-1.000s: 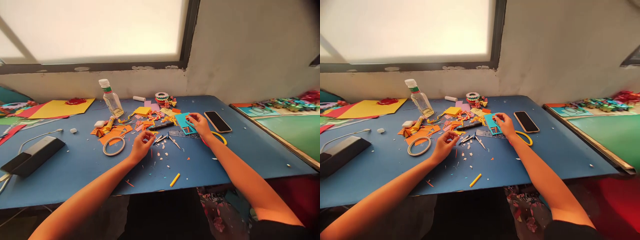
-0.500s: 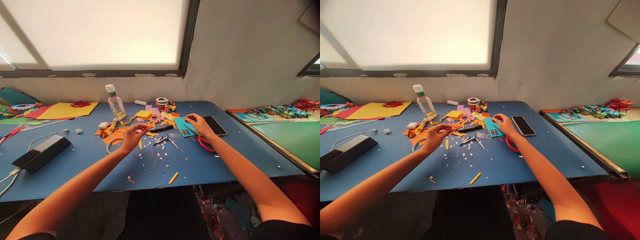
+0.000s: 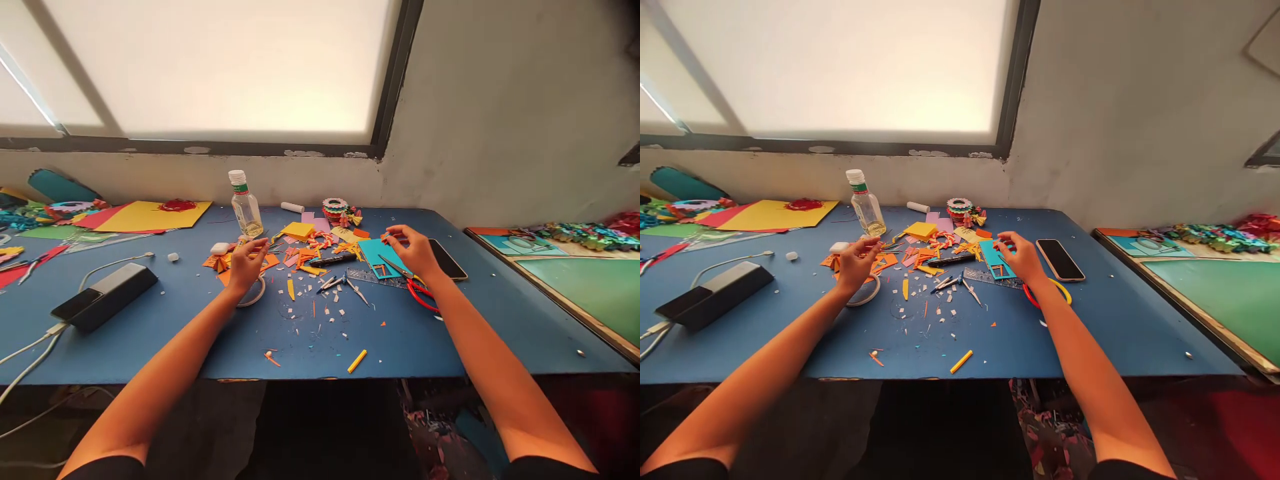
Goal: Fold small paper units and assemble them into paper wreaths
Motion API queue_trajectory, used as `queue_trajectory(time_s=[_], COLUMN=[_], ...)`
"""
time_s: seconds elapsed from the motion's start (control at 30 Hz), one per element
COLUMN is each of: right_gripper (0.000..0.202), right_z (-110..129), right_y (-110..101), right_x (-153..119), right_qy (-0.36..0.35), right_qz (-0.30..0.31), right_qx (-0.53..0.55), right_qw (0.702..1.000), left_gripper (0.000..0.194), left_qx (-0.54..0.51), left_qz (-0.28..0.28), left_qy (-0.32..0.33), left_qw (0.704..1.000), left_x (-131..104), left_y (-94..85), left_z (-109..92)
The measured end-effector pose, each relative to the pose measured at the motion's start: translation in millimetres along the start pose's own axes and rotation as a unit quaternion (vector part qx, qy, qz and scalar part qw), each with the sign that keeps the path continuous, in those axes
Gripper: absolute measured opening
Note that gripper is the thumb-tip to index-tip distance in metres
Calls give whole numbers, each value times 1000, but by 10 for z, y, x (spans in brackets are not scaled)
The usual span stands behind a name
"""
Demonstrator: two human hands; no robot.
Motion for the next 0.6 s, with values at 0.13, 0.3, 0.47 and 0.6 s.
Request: queue_trajectory(time_s=[0.13,0.3,0.47,0.6], right_gripper=[27,29,30,30], right_z=[-258,-349,-353,-377], right_y=[374,579,606,644], right_x=[-219,-310,-312,-326], right_qy=[0,-12,-19,-19], right_qz=[61,104,107,114], right_qx=[-39,-68,-81,-77], right_qw=[997,992,991,990], left_gripper=[30,28,23,15], left_qx=[-1,0,23,40], left_qz=[-39,-41,-8,109], left_qy=[-1,-14,33,101], left_qw=[999,999,999,988], left_x=[86,186,53,-192], left_y=[-172,-294,-133,236], left_z=[131,321,168,-122])
Point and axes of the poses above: each hand's wrist, its own x-axis towards the middle knuckle, its own y-axis out of the palm, z = x × y, the point moved 7 cm from there along x, towards the middle knuckle, and after that the axes turned 1 degree about z, right-handed, at the moved point
